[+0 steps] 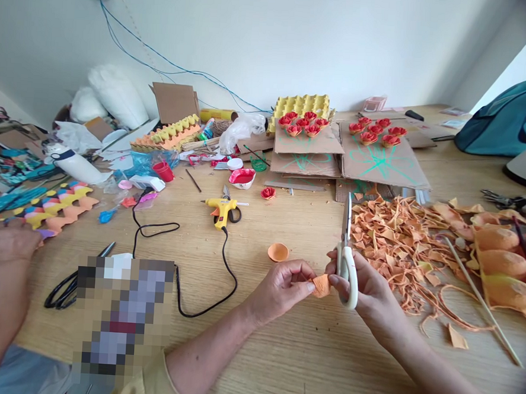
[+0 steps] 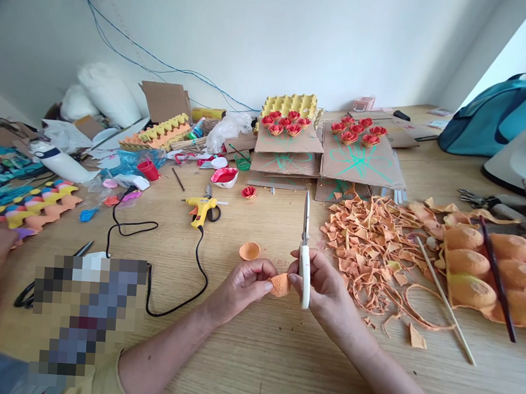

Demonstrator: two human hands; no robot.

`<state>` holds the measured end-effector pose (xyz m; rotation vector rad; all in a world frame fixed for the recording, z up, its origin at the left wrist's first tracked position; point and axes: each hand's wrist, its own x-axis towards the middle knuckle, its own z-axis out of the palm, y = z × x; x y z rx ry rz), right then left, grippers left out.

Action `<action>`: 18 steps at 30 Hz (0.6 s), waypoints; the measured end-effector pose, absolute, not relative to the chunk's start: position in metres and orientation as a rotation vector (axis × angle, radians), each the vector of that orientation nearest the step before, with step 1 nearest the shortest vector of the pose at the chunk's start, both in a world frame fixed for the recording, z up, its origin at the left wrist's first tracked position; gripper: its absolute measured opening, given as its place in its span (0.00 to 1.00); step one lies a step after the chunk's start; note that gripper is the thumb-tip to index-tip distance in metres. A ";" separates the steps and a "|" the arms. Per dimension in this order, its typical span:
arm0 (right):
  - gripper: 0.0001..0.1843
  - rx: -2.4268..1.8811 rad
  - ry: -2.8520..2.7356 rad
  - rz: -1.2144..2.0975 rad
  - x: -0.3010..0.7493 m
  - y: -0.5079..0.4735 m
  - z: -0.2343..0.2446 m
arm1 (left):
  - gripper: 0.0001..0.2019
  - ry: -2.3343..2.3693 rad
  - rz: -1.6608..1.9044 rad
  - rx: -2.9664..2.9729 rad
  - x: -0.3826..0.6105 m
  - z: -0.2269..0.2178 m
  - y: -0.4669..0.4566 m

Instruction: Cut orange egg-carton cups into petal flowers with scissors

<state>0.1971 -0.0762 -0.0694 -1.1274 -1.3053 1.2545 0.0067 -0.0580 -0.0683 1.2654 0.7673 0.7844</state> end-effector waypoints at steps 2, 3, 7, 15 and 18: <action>0.23 -1.107 -1.308 1.263 0.197 -0.076 -0.072 | 0.06 0.763 0.805 1.347 0.007 -0.065 -0.059; 0.22 -1.092 -1.309 1.272 0.197 -0.076 -0.073 | 0.06 0.762 0.804 1.374 0.008 -0.064 -0.059; 0.18 -1.055 -1.363 1.265 0.197 -0.077 -0.081 | 0.10 0.767 0.772 1.357 0.008 -0.066 -0.061; 0.15 -1.156 -1.461 0.972 0.206 -0.078 -0.080 | 0.16 0.736 0.887 1.037 0.008 -0.074 -0.058; 0.14 -1.152 -1.479 1.062 0.207 -0.080 -0.081 | 0.15 0.729 0.979 0.911 0.008 -0.072 -0.056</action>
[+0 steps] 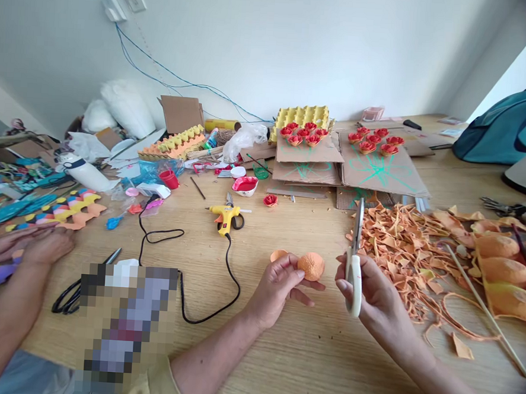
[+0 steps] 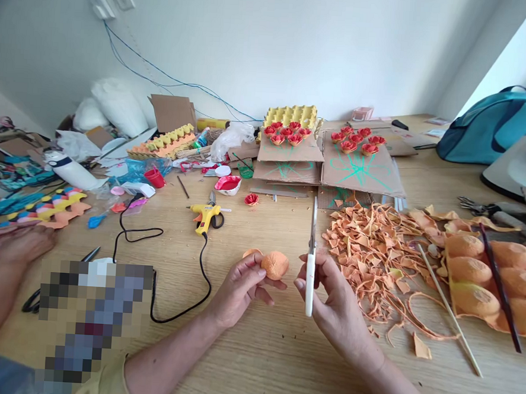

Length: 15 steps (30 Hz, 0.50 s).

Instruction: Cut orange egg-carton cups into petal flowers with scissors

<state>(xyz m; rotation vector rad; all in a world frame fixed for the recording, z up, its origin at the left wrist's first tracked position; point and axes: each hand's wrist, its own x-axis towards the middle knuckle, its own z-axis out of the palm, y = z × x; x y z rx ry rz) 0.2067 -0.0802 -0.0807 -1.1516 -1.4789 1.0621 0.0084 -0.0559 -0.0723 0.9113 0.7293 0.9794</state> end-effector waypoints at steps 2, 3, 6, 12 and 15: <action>0.13 -1.163 -1.485 1.129 0.205 -0.081 -0.083 | 0.16 0.721 1.015 0.838 0.008 -0.072 -0.055; 0.13 -1.167 -1.482 1.152 0.203 -0.081 -0.083 | 0.17 0.722 1.032 0.807 0.008 -0.072 -0.055; 0.15 -1.157 -1.432 1.215 0.197 -0.079 -0.083 | 0.17 0.737 1.072 0.738 0.007 -0.074 -0.054; 0.21 -1.111 -1.207 1.336 0.193 -0.078 -0.077 | 0.18 0.687 0.940 0.754 0.010 -0.073 -0.059; 0.20 -1.078 -1.118 1.444 0.196 -0.078 -0.081 | 0.19 0.661 0.861 0.755 0.011 -0.073 -0.061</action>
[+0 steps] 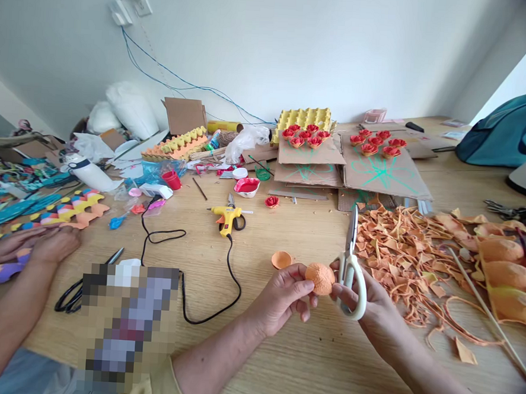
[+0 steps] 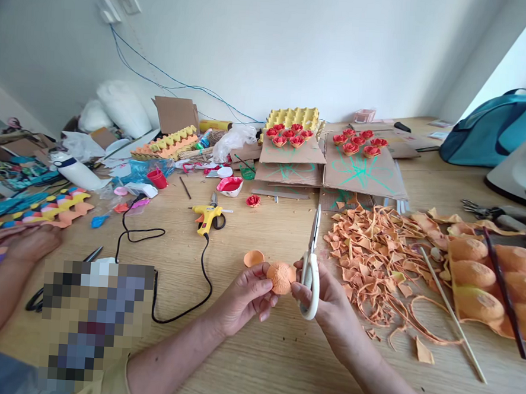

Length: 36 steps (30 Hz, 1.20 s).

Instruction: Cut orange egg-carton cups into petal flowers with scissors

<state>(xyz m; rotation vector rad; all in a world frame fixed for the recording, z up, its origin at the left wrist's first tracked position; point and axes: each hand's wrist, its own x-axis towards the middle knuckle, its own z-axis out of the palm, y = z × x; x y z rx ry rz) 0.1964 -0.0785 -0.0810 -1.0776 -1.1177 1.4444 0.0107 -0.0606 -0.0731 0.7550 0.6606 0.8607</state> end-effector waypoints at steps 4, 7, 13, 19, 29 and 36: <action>0.21 -1.066 -1.065 1.495 0.199 -0.077 -0.084 | 0.19 0.619 0.812 0.755 0.010 -0.077 -0.061; 0.24 -1.113 -1.123 1.403 0.199 -0.074 -0.081 | 0.18 0.616 0.841 0.748 0.009 -0.079 -0.060; 0.20 -1.176 -1.422 1.309 0.204 -0.081 -0.076 | 0.17 0.658 1.062 0.727 0.005 -0.072 -0.053; 0.26 -1.083 -1.757 1.494 0.196 -0.093 -0.073 | 0.14 0.709 1.224 0.707 -0.005 -0.066 -0.045; 0.29 -1.182 -1.874 1.587 0.187 -0.096 -0.069 | 0.13 0.723 1.279 0.687 -0.007 -0.063 -0.046; 0.26 -1.163 -1.830 1.553 0.187 -0.094 -0.072 | 0.13 0.709 1.234 0.703 -0.005 -0.066 -0.048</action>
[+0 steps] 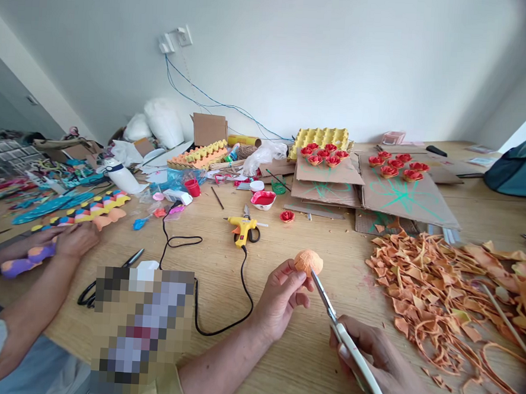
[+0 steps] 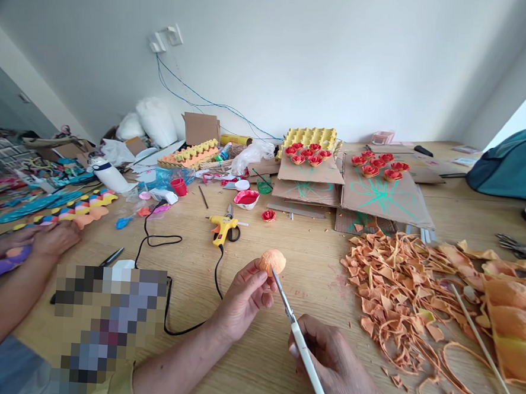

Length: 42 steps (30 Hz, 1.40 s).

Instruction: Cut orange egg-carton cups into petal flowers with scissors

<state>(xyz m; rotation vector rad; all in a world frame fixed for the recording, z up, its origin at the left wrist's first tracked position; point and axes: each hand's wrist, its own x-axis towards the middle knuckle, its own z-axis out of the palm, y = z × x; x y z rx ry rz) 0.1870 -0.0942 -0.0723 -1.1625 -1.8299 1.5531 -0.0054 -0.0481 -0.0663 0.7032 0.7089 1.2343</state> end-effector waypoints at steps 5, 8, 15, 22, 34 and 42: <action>0.25 -1.148 -1.842 1.511 0.189 -0.093 -0.081 | 0.13 0.680 1.218 0.692 -0.004 -0.069 -0.048; 0.26 -1.153 -1.868 1.465 0.189 -0.094 -0.083 | 0.14 0.669 1.207 0.690 -0.004 -0.068 -0.048; 0.25 -1.175 -1.894 1.386 0.188 -0.093 -0.083 | 0.13 0.674 1.229 0.672 -0.004 -0.066 -0.050; 0.23 -1.231 -1.976 1.349 0.189 -0.092 -0.077 | 0.14 0.723 1.320 0.698 -0.007 -0.066 -0.045; 0.20 -1.163 -1.676 1.331 0.197 -0.091 -0.090 | 0.16 0.730 1.246 0.812 -0.003 -0.062 -0.050; 0.24 -1.025 -1.363 1.391 0.193 -0.086 -0.073 | 0.15 0.681 1.028 1.075 0.002 -0.073 -0.057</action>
